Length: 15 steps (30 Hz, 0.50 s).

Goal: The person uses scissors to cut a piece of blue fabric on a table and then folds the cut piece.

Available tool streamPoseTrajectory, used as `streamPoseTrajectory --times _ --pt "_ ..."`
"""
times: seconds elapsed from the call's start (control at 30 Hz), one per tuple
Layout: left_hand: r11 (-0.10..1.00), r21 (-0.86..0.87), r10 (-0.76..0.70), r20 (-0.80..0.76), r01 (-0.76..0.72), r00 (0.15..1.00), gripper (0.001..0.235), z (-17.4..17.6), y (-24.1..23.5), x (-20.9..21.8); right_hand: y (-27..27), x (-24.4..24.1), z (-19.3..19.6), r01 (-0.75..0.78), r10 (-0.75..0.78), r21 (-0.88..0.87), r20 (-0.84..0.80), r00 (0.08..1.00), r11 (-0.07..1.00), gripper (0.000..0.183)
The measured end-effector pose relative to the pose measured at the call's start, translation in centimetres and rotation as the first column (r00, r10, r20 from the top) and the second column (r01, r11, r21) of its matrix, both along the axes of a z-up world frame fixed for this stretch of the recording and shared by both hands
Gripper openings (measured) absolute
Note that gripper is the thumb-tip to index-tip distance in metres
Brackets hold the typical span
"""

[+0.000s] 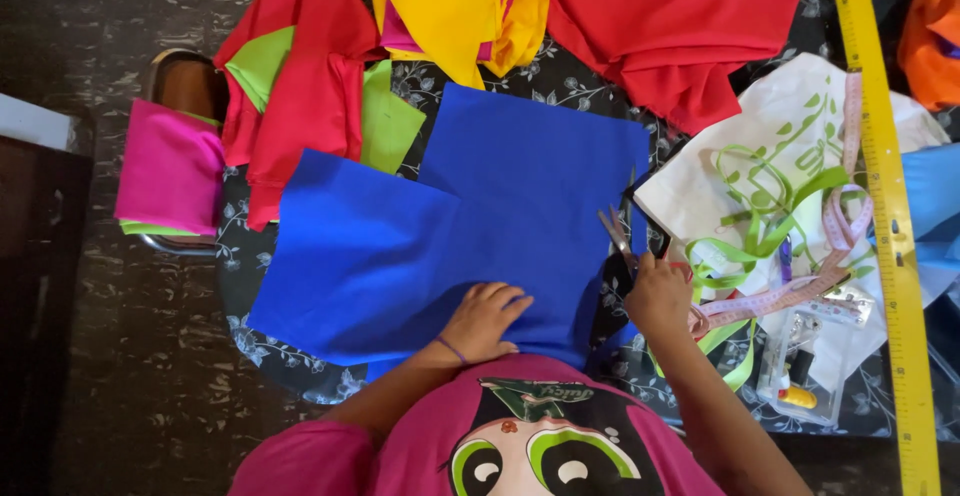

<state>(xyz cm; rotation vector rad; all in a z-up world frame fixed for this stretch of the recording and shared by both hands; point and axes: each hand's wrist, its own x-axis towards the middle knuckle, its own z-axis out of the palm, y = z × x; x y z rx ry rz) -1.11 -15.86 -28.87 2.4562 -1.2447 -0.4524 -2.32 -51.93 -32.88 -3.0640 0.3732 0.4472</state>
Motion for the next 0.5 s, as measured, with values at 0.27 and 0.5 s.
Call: streamPoseTrajectory --times 0.27,0.5 --pt "0.604 -0.203 0.746 -0.199 -0.771 0.636 0.043 -0.2 10.6 -8.6 1.6 0.2 4.2 -0.048 0.039 -0.151 -0.060 0.997 0.987 0.044" --pt "-0.330 0.282 0.308 -0.870 -0.901 -0.385 0.039 -7.9 18.1 -16.1 -2.3 -1.6 2.4 -0.159 0.101 0.102 0.427 0.899 0.982 0.051"
